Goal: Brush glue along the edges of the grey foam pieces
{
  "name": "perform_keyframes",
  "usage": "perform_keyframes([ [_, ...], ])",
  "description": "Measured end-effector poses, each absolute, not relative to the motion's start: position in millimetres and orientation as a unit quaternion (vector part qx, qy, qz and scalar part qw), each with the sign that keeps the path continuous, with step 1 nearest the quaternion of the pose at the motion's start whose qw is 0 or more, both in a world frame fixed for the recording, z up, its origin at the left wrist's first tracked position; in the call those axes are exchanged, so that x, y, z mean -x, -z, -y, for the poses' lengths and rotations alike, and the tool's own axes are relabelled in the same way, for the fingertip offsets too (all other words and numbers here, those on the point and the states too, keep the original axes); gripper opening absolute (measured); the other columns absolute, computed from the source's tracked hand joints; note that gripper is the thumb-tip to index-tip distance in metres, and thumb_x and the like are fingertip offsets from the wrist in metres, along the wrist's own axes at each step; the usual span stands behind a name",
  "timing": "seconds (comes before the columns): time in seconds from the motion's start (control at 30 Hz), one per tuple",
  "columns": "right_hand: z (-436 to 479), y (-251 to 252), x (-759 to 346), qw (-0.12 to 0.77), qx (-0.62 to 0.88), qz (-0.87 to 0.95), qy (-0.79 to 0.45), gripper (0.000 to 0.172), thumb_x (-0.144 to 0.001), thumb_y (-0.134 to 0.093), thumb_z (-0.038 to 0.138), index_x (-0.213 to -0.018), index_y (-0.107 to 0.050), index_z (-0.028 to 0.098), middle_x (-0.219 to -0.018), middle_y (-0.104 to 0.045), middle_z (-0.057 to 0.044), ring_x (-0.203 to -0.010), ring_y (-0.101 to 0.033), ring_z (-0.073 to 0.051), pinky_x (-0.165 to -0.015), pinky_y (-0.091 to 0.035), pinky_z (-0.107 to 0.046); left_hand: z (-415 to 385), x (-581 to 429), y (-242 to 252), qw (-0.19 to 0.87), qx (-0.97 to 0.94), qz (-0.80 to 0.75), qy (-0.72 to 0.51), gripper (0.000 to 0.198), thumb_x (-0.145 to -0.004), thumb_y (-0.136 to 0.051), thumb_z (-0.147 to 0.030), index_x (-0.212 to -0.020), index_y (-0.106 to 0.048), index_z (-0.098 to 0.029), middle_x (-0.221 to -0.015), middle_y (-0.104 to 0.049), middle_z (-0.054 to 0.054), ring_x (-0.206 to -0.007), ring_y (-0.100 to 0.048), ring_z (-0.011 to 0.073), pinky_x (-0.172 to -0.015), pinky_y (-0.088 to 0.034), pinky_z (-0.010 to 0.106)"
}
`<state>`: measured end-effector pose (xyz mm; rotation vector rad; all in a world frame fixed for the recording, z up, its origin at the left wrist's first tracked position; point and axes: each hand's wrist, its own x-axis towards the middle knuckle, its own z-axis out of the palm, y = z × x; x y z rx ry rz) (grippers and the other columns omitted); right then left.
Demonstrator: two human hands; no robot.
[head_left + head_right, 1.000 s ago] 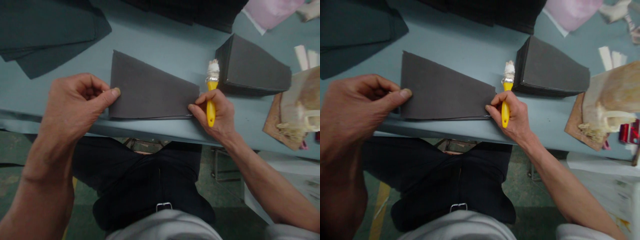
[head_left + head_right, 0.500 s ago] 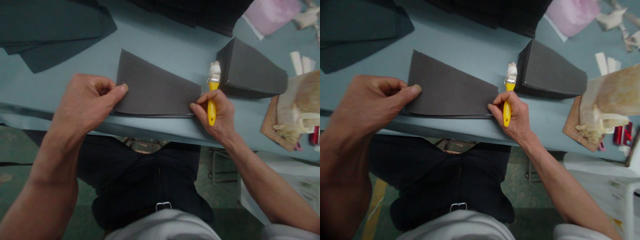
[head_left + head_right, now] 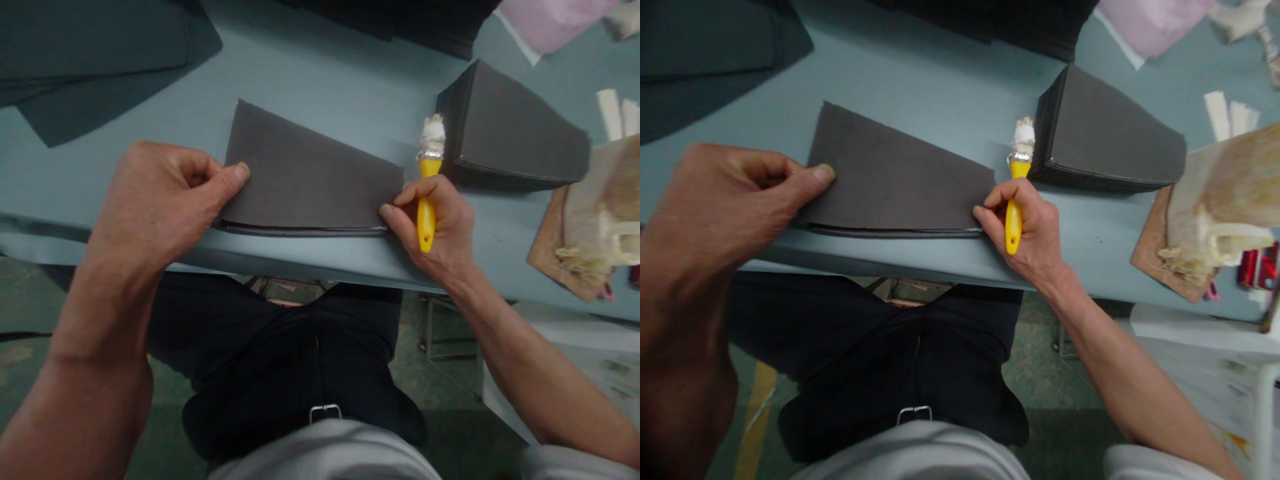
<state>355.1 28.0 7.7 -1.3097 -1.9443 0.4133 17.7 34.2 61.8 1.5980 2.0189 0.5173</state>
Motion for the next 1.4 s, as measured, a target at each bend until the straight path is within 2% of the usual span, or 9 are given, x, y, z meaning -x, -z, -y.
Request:
perform_keyframes([
  [0.2,-26.0,-10.3,-353.1,0.365,0.522,0.754,-0.16,0.021,-0.097,-0.082,0.041,-0.094,-0.065,0.029,-0.082,-0.066,0.001,-0.062,-0.055,-0.017,-0.059,-0.049,-0.035,-36.1,-22.3,-65.5,0.233,-0.576,-0.769,-0.15,0.064,-0.087,-0.056,-0.074,-0.075,-0.076,-0.015,-0.06,-0.04,-0.004,-0.06,-0.044,0.01,-0.074,-0.039,0.032],
  [0.43,-25.9,-11.4,-352.4,0.368,0.526,0.748,-0.168,0.025,-0.097,-0.081,0.048,-0.092,-0.065,0.03,-0.081,-0.066,-0.001,-0.063,-0.056,-0.018,-0.057,-0.051,-0.036,-34.3,-23.0,-67.7,0.248,-0.574,-0.762,-0.168,0.055,-0.085,-0.062,-0.069,-0.066,-0.072,-0.019,-0.055,-0.043,-0.003,-0.06,-0.043,0.0131,-0.063,-0.03,0.031],
  [0.63,-25.7,-11.8,-350.5,0.374,0.538,0.74,-0.151,0.026,-0.096,-0.081,0.052,-0.091,-0.066,0.03,-0.08,-0.067,-0.002,-0.063,-0.057,-0.019,-0.055,-0.05,-0.036,-33.2,-22.2,-65.6,0.242,-0.583,-0.752,-0.19,0.053,-0.088,-0.064,-0.067,-0.067,-0.072,-0.02,-0.054,-0.044,-0.004,-0.061,-0.041,0.0133,-0.064,-0.029,0.033],
  [0.97,-27.2,-7.2,-352.9,0.384,0.519,0.742,-0.178,0.023,-0.096,-0.081,0.047,-0.092,-0.065,0.03,-0.081,-0.068,-0.001,-0.06,-0.054,-0.018,-0.055,-0.049,-0.036,-31.8,-21.7,-62.7,0.231,-0.589,-0.749,-0.196,0.051,-0.088,-0.063,-0.065,-0.07,-0.074,-0.018,-0.054,-0.045,-0.004,-0.059,-0.04,0.0111,-0.062,-0.027,0.03],
  [1.4,-25.9,-14.5,-348.1,0.391,0.512,0.743,-0.179,0.015,-0.094,-0.077,0.033,-0.09,-0.063,0.031,-0.078,-0.067,0.0,-0.059,-0.053,-0.019,-0.054,-0.048,-0.038,-30.6,-22.9,-61.5,0.221,-0.594,-0.75,-0.19,0.048,-0.088,-0.065,-0.065,-0.072,-0.075,-0.021,-0.056,-0.051,-0.002,-0.06,-0.043,0.0136,-0.063,-0.027,0.033],
])
